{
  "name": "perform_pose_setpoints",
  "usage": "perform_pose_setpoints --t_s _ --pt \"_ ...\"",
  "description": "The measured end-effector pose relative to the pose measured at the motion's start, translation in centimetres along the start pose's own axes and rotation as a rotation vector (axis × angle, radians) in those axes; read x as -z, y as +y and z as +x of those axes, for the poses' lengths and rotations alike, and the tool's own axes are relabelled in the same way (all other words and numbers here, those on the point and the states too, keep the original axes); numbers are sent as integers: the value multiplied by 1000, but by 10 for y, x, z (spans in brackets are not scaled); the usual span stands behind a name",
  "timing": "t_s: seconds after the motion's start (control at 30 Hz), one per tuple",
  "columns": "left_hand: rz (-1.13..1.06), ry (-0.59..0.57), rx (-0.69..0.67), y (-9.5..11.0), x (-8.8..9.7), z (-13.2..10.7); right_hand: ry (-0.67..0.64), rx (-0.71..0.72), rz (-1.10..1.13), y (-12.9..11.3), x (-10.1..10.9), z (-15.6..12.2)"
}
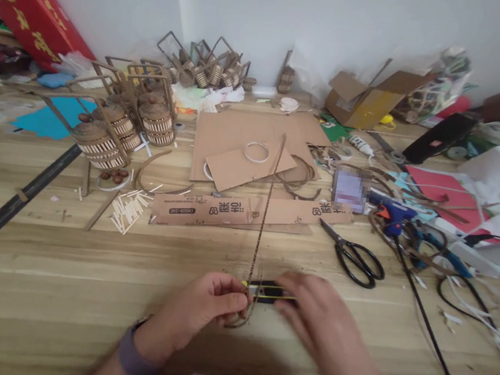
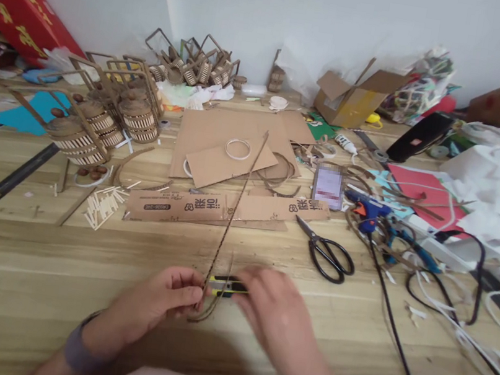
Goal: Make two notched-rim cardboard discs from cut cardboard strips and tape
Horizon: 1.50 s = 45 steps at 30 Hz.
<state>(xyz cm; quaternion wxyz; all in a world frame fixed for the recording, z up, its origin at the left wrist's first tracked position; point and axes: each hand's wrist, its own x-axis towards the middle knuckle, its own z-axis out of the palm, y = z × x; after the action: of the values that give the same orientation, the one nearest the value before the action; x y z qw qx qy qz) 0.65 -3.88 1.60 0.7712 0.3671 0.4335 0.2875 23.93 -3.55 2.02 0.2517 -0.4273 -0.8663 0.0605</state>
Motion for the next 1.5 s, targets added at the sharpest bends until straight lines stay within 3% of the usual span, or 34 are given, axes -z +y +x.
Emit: perform_pose_setpoints --t_s 0.13,0.23,0.33,0.43,0.53,0.6,0.67,0.8,1.0,1.37,1.5 --pt "-161 -34 41 5 -5 1 55 -468 -240 85 10 -25" --pt "-229 -63 57 11 -11 8 31 -594 -237 130 13 -35" --pt "-258 -105 47 19 -20 18 6 -651 -156 145 15 -36" --pt "-271 -143 48 29 -33 31 -2 -710 -54 134 20 -38" --pt "-269 -159 40 36 -49 48 -9 -807 194 96 26 -44" --pt "-252 -164 14 39 -61 64 68 -1016 718 59 29 -49" --pt "-217 -131 -18 38 -76 81 241 -1167 1070 18 30 -53" --pt "-138 -32 -105 30 -103 108 361 -1290 1404 -36 29 -63" --pt "14 36 -215 21 -120 110 252 -1299 1554 -36 26 -71" --pt "274 62 -401 15 -113 97 143 -1236 1456 -33 22 -50" --pt "352 75 -404 17 -113 94 193 -1247 1394 -32 18 -52"
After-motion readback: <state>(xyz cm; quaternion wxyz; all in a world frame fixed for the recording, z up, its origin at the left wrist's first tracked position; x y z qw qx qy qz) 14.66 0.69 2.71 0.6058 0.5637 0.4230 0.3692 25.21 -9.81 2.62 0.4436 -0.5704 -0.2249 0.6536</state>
